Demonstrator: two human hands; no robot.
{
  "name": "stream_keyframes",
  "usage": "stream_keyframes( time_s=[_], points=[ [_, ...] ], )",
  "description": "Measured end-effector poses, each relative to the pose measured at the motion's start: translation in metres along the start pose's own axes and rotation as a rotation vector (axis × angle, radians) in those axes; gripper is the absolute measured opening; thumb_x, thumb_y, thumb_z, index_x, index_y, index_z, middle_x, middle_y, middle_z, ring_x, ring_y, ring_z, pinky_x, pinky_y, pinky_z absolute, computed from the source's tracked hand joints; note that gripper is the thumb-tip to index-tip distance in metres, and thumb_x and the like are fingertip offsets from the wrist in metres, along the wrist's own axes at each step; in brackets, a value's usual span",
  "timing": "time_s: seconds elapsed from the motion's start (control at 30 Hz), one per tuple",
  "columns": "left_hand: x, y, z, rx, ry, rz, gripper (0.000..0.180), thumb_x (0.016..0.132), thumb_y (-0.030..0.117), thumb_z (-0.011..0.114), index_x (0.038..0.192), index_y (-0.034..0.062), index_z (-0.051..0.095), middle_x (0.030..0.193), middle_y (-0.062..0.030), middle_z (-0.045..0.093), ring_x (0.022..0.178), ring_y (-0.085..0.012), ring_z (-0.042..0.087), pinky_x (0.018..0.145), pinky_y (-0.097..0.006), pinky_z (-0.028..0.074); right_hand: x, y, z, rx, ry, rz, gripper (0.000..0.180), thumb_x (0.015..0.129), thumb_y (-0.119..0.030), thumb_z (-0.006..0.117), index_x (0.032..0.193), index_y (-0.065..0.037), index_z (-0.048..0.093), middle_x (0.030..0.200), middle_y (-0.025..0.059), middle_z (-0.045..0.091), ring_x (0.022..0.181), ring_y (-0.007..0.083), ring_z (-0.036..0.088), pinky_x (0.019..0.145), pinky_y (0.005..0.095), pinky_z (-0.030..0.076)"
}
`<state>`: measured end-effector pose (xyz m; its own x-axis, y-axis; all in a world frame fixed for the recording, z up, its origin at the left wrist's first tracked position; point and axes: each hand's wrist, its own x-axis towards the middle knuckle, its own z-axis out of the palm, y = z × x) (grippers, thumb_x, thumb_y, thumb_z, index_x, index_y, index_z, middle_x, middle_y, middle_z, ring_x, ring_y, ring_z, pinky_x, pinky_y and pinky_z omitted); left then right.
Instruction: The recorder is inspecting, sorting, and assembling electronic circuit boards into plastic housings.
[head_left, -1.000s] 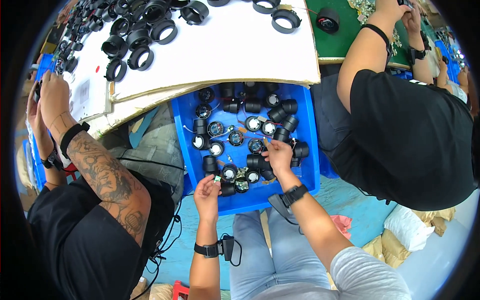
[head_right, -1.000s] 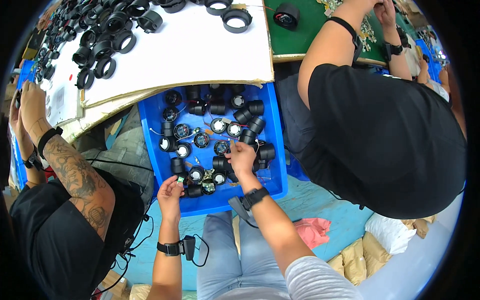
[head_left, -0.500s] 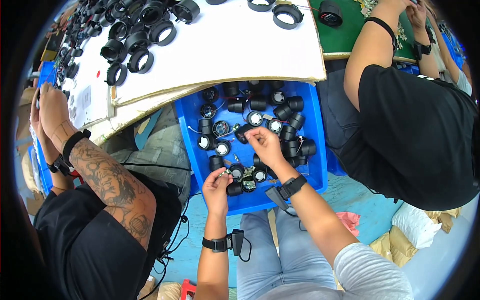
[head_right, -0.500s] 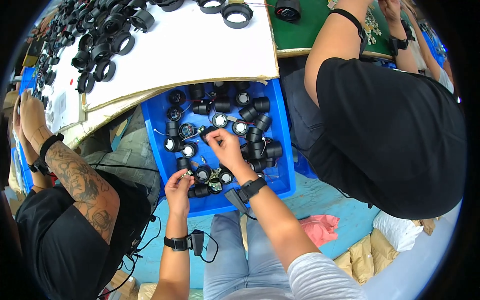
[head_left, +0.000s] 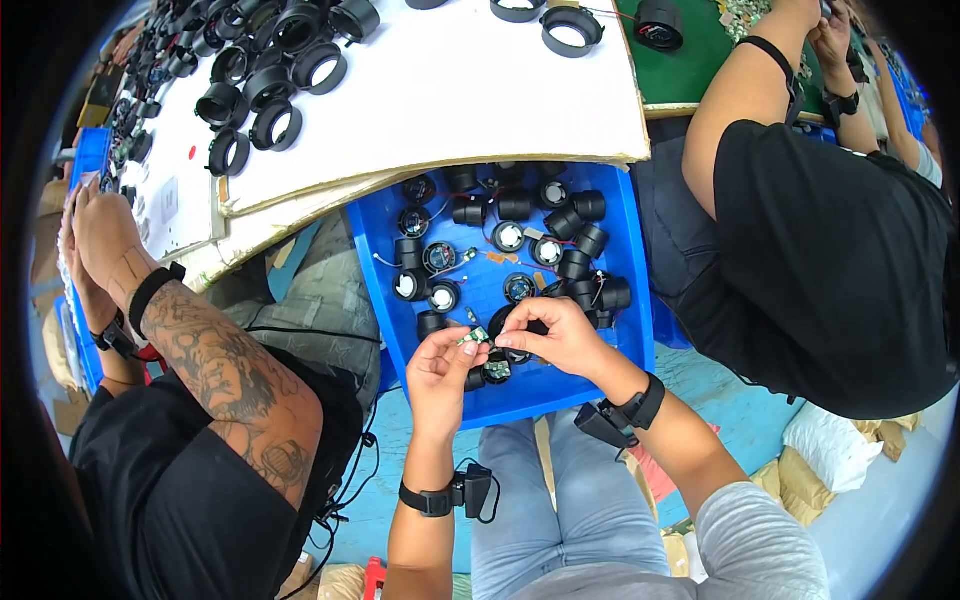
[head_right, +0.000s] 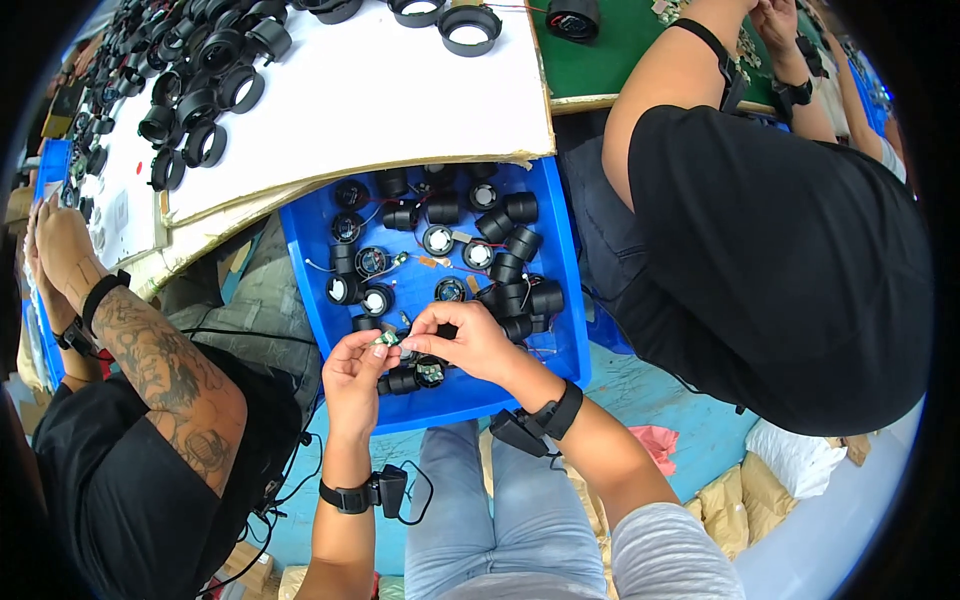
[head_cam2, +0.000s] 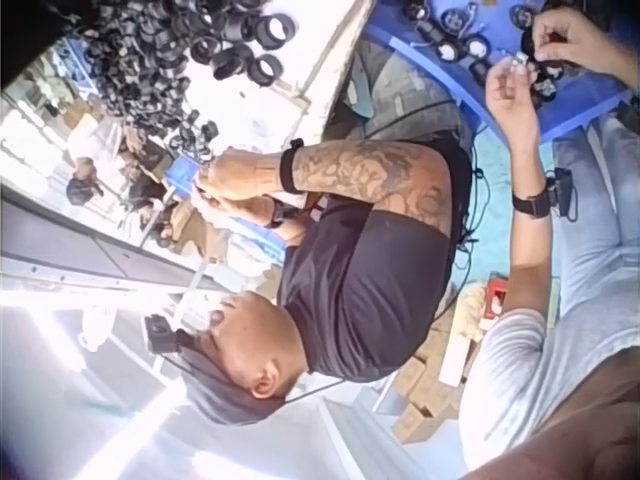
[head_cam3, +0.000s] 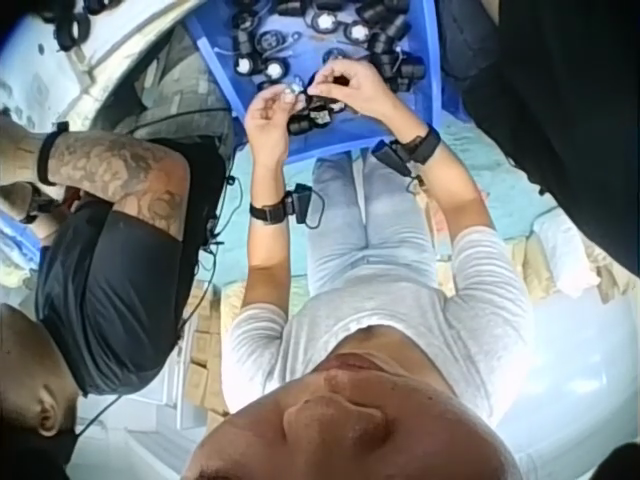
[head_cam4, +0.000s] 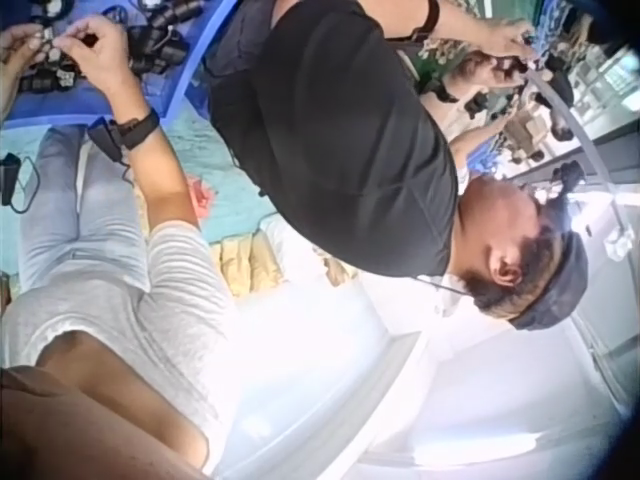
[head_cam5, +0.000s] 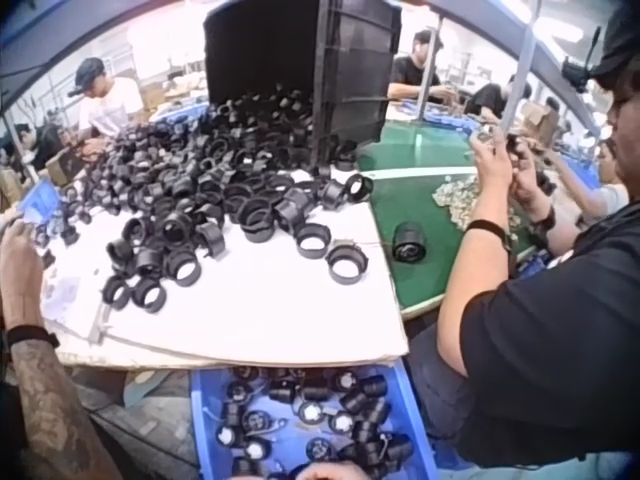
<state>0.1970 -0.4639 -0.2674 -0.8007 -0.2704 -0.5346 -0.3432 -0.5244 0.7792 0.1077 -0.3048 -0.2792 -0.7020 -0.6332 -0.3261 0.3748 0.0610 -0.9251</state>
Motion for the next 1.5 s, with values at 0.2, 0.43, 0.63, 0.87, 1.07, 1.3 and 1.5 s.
stream_keyframes(
  time_s=[0.2,0.43,0.63,0.87,1.07,1.3,1.5],
  points=[
    [0.000,0.004,0.008,0.056,-0.087,0.027,0.014,0.085,-0.002,0.056,0.100,-0.0031,0.056,0.090,-0.0100,0.063,0.084,-0.0148,0.062,0.075,-0.025,0.052,-0.002,0.003,-0.002,0.017,-0.020,-0.011,0.012,0.076,-0.002,0.069,0.087,0.001,0.068,0.085,0.0083,0.062,0.074,0.0106,0.059,0.062,0.0226,0.047],
    [0.003,-0.005,0.003,0.147,-0.108,0.016,0.014,0.083,-0.005,0.058,0.097,-0.0042,0.060,0.090,-0.0077,0.059,0.081,-0.0136,0.061,0.073,-0.024,0.050,-0.005,0.005,-0.008,0.099,0.014,0.028,0.013,0.071,-0.001,0.073,0.083,0.001,0.069,0.081,0.0085,0.063,0.071,0.0112,0.059,0.057,0.0219,0.047],
    [0.001,-0.005,0.008,0.230,-0.216,0.047,0.016,0.081,-0.007,0.059,0.096,-0.0040,0.061,0.090,-0.0087,0.059,0.081,-0.0155,0.061,0.075,-0.026,0.051,-0.007,0.002,-0.014,0.119,-0.009,0.203,0.011,0.068,-0.002,0.074,0.076,0.002,0.068,0.073,0.0082,0.067,0.068,0.0103,0.062,0.063,0.0229,0.050],
    [-0.004,-0.003,0.008,0.217,-0.231,0.028,0.014,0.080,-0.008,0.059,0.093,-0.0058,0.062,0.086,-0.0076,0.056,0.080,-0.0160,0.062,0.074,-0.026,0.054,-0.007,-0.005,-0.020,0.043,-0.093,0.254,0.013,0.066,-0.002,0.077,0.077,0.001,0.069,0.073,0.0079,0.066,0.066,0.0100,0.061,0.058,0.0213,0.048],
    [-0.007,0.004,0.012,0.164,-0.261,-0.081,0.014,0.079,-0.009,0.059,0.092,-0.0056,0.063,0.082,-0.0081,0.059,0.076,-0.0177,0.064,0.071,-0.028,0.055,-0.008,-0.006,-0.027,0.166,-0.165,0.287,0.013,0.065,0.000,0.076,0.076,0.000,0.069,0.074,0.0087,0.067,0.067,0.0111,0.062,0.065,0.0239,0.050],
    [-0.010,0.011,0.020,0.106,-0.276,-0.104,0.013,0.078,-0.008,0.061,0.091,-0.0049,0.064,0.081,-0.0095,0.061,0.075,-0.0181,0.064,0.069,-0.027,0.055,-0.009,0.004,-0.029,0.359,-0.267,0.267,0.013,0.066,0.000,0.076,0.076,0.002,0.068,0.077,0.0110,0.067,0.070,0.0143,0.064,0.067,0.0247,0.052],
    [-0.017,0.013,0.023,0.207,-0.232,-0.075,0.013,0.078,-0.007,0.062,0.091,-0.0051,0.064,0.080,-0.0092,0.062,0.073,-0.0166,0.063,0.067,-0.026,0.053,-0.017,0.006,-0.024,0.373,-0.200,0.204,0.012,0.066,0.000,0.076,0.074,0.001,0.068,0.078,0.0113,0.067,0.072,0.0147,0.064,0.069,0.0260,0.051]
  ],
)
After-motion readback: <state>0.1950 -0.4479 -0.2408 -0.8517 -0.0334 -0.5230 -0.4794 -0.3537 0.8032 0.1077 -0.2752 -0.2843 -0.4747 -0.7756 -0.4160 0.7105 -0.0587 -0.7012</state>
